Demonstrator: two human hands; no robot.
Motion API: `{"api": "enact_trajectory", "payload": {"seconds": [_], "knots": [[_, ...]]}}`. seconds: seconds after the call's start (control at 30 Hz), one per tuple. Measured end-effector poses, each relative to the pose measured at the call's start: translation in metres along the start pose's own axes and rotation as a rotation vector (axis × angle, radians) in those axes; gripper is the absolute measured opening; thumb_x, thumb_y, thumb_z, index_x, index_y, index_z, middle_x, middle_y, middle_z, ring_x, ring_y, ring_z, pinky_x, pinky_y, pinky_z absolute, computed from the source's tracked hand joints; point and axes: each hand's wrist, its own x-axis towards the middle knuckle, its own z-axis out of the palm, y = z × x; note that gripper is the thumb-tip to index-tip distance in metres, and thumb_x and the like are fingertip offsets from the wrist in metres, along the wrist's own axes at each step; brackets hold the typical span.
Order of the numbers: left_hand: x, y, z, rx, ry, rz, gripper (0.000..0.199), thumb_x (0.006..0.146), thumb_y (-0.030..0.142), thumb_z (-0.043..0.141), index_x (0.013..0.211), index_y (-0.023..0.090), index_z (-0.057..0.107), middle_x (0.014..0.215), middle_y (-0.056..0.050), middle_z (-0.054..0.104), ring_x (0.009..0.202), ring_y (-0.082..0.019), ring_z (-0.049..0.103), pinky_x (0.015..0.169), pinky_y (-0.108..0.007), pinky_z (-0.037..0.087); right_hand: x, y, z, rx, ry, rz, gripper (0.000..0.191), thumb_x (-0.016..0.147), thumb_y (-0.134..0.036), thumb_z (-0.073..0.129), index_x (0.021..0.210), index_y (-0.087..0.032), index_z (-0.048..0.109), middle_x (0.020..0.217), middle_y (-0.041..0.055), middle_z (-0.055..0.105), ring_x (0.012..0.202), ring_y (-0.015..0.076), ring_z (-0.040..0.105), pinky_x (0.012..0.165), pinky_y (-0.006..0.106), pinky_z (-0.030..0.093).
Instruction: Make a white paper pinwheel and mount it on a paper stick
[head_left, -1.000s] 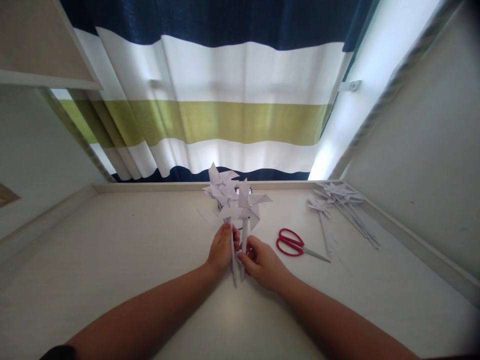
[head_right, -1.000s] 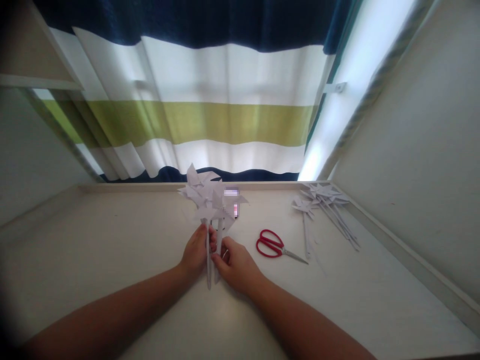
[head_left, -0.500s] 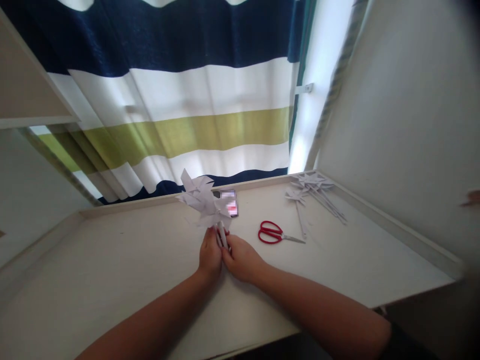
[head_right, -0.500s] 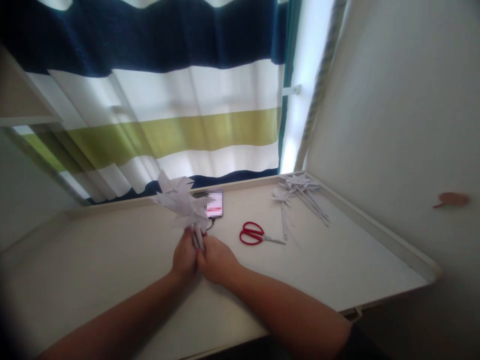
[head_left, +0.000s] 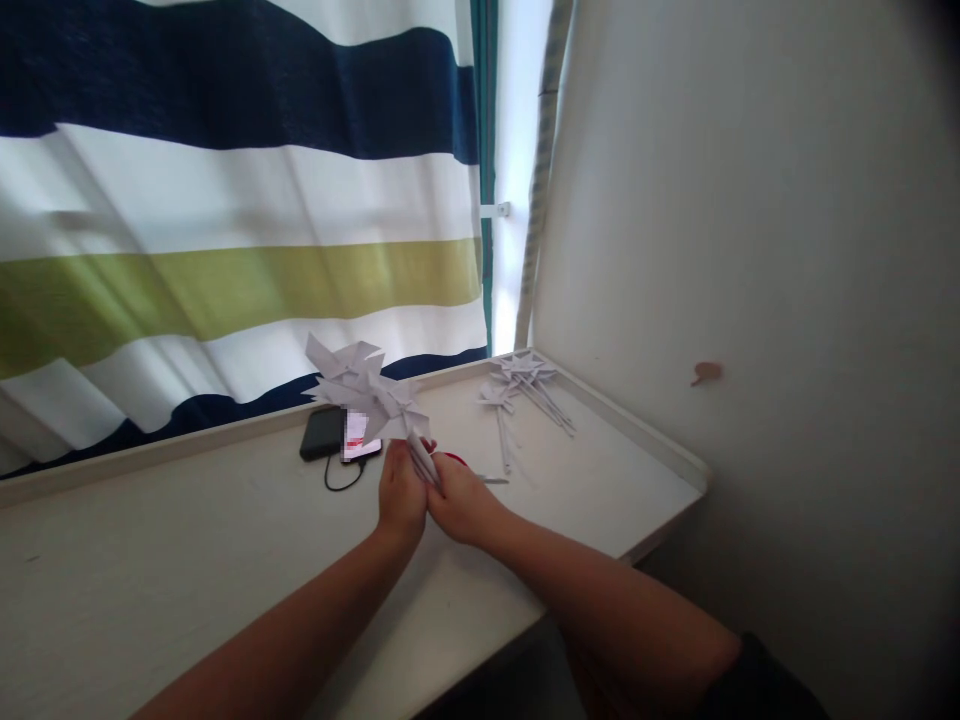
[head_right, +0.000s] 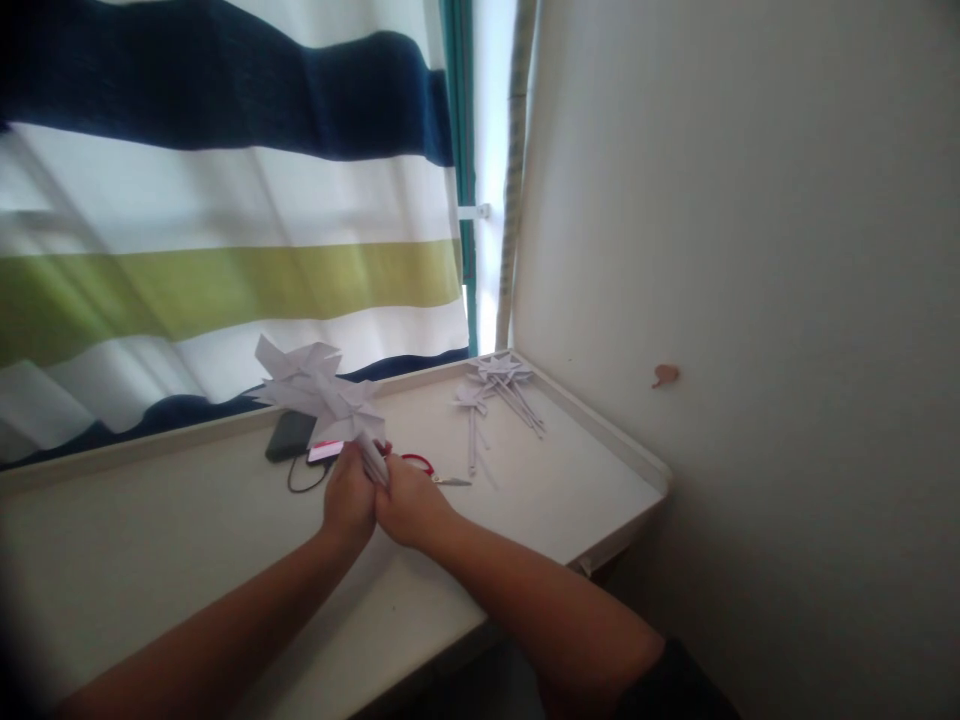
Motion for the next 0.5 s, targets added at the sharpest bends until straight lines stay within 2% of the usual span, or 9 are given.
{"api": "enact_trajectory", "payload": {"seconds": [0.13,0.27,0.37,0.5], "knots": [[0.0,-0.003,0.048,0.009,-0.155,0.077,0.051,0.09,0.053,0.028,0.092,0.015,0.062,0.094,-0.008,0.069,0.09,-0.02,0.065,0.087,-0.035,0.047,-0.009,0.024,-0.033,0.011,0.079,0.053,0.014,0.087,-0.02,0.044,0.099,-0.017,0.051,0.093,0.0067,0.066,0.081,0.0175,0.062,0.068,0.026,0.045],[0.005,-0.01,0.085,0.105,-0.405,0.193,0.053,0.092,0.05,0.022,0.103,0.014,0.06,0.103,-0.01,0.067,0.095,-0.02,0.063,0.086,-0.037,0.048,-0.011,0.051,-0.071,-0.01,0.138,0.129,0.013,0.09,-0.022,0.045,0.095,-0.017,0.055,0.085,0.0043,0.066,0.076,0.0151,0.061,0.067,0.025,0.045],[0.014,-0.017,0.094,0.273,-0.617,0.281,0.04,0.091,0.042,0.035,0.11,0.015,0.058,0.105,-0.009,0.066,0.097,-0.02,0.062,0.086,-0.037,0.049,-0.006,0.078,-0.101,-0.034,0.16,0.227,0.017,0.092,-0.026,0.045,0.098,-0.016,0.058,0.088,0.0044,0.065,0.075,0.0145,0.061,0.067,0.026,0.047],[0.034,-0.023,0.086,0.558,-0.855,0.42,0.034,0.076,0.026,0.06,0.109,0.018,0.063,0.116,-0.009,0.062,0.11,-0.024,0.056,0.101,-0.039,0.04,0.009,0.124,-0.139,-0.076,0.148,0.408,0.028,0.091,-0.034,0.053,0.11,-0.014,0.057,0.104,0.0063,0.061,0.084,0.0164,0.062,0.073,0.035,0.053]]}}
